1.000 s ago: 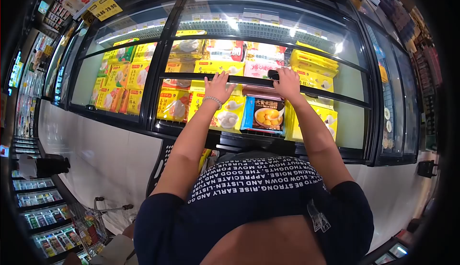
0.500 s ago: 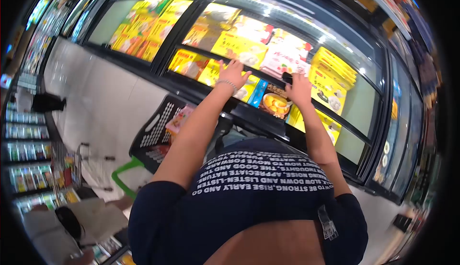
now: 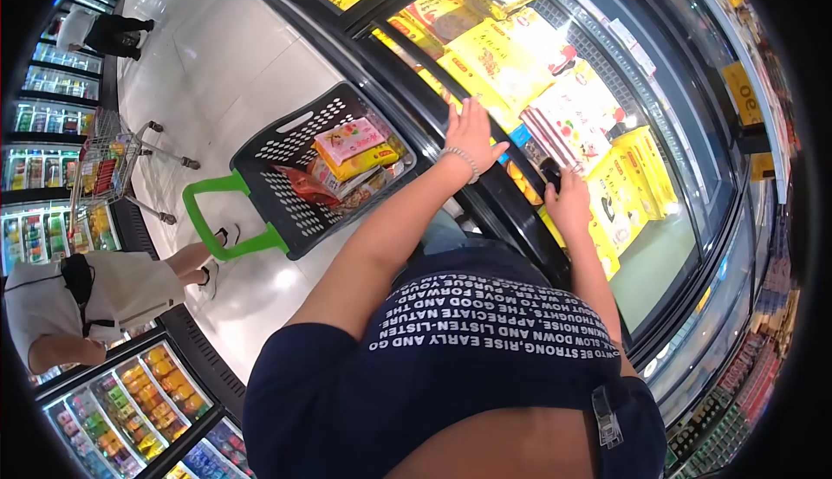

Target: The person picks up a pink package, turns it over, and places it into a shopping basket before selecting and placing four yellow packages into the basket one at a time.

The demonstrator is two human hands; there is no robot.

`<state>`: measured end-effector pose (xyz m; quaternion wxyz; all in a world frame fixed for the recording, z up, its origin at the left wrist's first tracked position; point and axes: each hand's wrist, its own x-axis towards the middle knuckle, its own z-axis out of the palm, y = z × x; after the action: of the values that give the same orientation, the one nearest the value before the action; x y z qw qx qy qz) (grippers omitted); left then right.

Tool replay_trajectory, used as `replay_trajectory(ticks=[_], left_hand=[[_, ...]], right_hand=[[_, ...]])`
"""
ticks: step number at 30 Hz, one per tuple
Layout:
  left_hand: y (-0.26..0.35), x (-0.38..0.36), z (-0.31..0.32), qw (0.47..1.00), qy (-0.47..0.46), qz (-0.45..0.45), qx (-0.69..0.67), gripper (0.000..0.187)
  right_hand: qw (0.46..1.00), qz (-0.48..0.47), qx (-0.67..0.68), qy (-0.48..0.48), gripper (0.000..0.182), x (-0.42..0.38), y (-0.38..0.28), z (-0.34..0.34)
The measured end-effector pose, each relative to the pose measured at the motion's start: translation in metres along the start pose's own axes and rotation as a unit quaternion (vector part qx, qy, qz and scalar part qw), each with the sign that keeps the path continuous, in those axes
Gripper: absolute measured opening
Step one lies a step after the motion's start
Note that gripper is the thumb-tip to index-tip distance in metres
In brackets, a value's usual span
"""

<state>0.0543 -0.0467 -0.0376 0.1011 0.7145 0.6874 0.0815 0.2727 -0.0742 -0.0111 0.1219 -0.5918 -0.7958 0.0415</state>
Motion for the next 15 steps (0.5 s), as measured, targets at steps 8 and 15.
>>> replay_trajectory(ticks=[8, 15], left_hand=[[-0.004, 0.001, 0.001, 0.999, -0.023, 0.024, -0.009, 0.094], [-0.001, 0.01, -0.003, 0.993, -0.086, 0.04, 0.063, 0.094]], right_hand=[[0.993, -0.044, 0.098, 0.047, 0.048, -0.031, 0.008, -0.012], [0.993, -0.078, 0.053, 0.071, 0.044, -0.037, 0.045, -0.001]])
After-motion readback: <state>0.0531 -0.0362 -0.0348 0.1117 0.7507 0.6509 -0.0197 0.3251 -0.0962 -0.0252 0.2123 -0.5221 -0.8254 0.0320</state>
